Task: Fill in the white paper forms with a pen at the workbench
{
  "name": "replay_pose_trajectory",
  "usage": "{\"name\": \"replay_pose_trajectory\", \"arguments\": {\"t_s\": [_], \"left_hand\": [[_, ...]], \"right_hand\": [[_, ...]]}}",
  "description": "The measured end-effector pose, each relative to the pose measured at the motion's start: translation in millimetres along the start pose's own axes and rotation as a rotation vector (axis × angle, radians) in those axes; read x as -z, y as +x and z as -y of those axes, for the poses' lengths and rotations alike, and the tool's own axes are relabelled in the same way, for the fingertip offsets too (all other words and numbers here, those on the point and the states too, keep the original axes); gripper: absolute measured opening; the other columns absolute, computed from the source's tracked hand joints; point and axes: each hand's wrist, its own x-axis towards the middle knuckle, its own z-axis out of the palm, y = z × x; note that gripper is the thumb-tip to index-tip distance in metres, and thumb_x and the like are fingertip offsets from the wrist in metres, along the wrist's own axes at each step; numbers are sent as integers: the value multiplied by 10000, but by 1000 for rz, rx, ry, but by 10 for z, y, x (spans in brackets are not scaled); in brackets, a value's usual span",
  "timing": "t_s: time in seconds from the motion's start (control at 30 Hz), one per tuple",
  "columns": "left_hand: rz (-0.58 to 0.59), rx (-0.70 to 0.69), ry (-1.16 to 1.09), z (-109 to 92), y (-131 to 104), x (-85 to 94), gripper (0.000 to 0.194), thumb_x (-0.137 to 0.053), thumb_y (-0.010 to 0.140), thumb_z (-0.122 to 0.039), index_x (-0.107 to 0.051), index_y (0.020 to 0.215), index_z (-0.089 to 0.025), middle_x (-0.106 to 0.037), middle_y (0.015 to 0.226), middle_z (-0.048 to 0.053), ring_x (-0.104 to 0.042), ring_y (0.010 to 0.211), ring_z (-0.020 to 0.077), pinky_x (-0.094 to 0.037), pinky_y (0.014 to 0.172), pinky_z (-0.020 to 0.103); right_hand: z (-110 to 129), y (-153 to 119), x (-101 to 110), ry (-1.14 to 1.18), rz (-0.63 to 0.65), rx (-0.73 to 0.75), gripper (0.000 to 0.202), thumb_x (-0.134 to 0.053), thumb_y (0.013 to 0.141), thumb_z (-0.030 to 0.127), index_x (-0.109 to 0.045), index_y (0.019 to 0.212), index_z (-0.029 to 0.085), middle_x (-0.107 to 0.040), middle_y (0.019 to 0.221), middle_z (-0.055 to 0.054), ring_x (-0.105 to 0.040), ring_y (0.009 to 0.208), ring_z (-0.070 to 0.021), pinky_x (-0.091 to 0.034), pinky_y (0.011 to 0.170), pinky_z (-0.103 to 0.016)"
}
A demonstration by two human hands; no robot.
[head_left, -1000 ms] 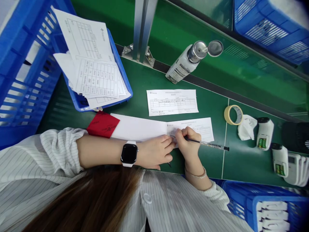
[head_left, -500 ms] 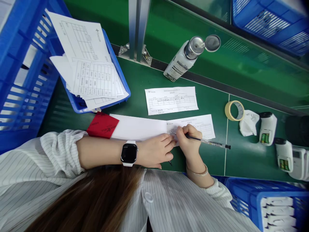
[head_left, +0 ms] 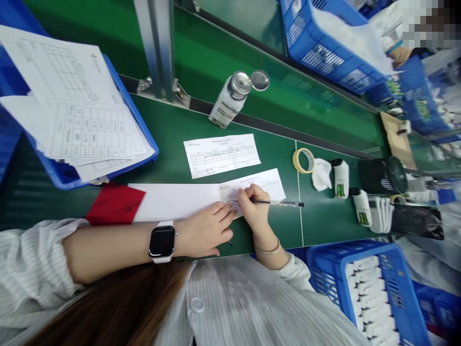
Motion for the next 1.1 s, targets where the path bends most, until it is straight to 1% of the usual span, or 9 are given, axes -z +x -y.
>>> {"name": "replay_pose_trajectory", "arguments": {"t_s": [0.07, 0.17, 0.27, 0.33, 0.53, 0.77, 1.0, 1.1], "left_hand": [[-5, -10, 9, 0, 12, -2, 480, -620, 673, -596, -574, 901, -176, -494, 1276, 161, -413, 1216, 309, -256, 1015, 427], [-17, -24, 16, 5, 29, 8, 472, -606, 681, -602, -581, 885, -177, -512, 1255, 150, -411, 1217, 316, -217, 1042, 442], [-15, -19, 28, 9, 40, 22, 477, -598, 685, -606, -587, 893, -177, -517, 1245, 151, -424, 1204, 320, -230, 1032, 445], [-19, -20, 34, 11, 42, 29, 483, -606, 680, -605, -590, 903, -177, -521, 1237, 154, -442, 1185, 317, -244, 1023, 441], [-29, -31, 33, 31, 37, 27, 489, -608, 674, -611, -605, 900, -177, -532, 1213, 160, -457, 1166, 315, -243, 1021, 432], [-50, -30, 27, 34, 33, 21, 484, -622, 663, -607, -614, 894, -182, -544, 1199, 150, -468, 1144, 302, -245, 1015, 432], [-47, -47, 25, 48, 31, 32, 466, -616, 675, -596, -615, 893, -184, -549, 1183, 154, -458, 1148, 304, -244, 1008, 440], [-43, -45, 18, 54, 31, 34, 456, -614, 678, -593, -618, 898, -194, -551, 1176, 143, -443, 1162, 313, -241, 1007, 446]], "right_hand": [[3, 8, 0, 23, -11, -21, 356, -543, 734, 220, -271, 504, 209, -265, 454, 79, -257, 450, -64, -257, 445, -230], [-10, 11, 18, 98, 9, -48, 354, -546, 745, 234, -277, 515, 209, -274, 461, 79, -276, 449, -65, -274, 455, -232], [-37, 11, 54, 129, -23, -30, 359, -559, 742, 227, -277, 520, 208, -280, 469, 80, -267, 454, -64, -268, 460, -235], [-55, 13, 75, 115, -46, -14, 357, -567, 736, 216, -285, 519, 205, -288, 470, 80, -267, 457, -64, -266, 464, -236], [-65, 25, 62, 12, 8, 14, 357, -577, 725, 207, -300, 501, 198, -291, 452, 77, -262, 454, -63, -254, 448, -233], [-32, 15, 41, -53, 16, 56, 359, -569, 725, 211, -296, 492, 198, -283, 439, 75, -259, 439, -61, -251, 437, -235], [-76, 2, 42, -47, 30, 26, 357, -575, 739, 223, -306, 505, 197, -290, 447, 76, -266, 445, -64, -264, 445, -239], [-64, 5, 46, -31, 17, 20, 362, -581, 740, 222, -304, 507, 198, -290, 447, 77, -267, 446, -65, -265, 446, -240]]}}
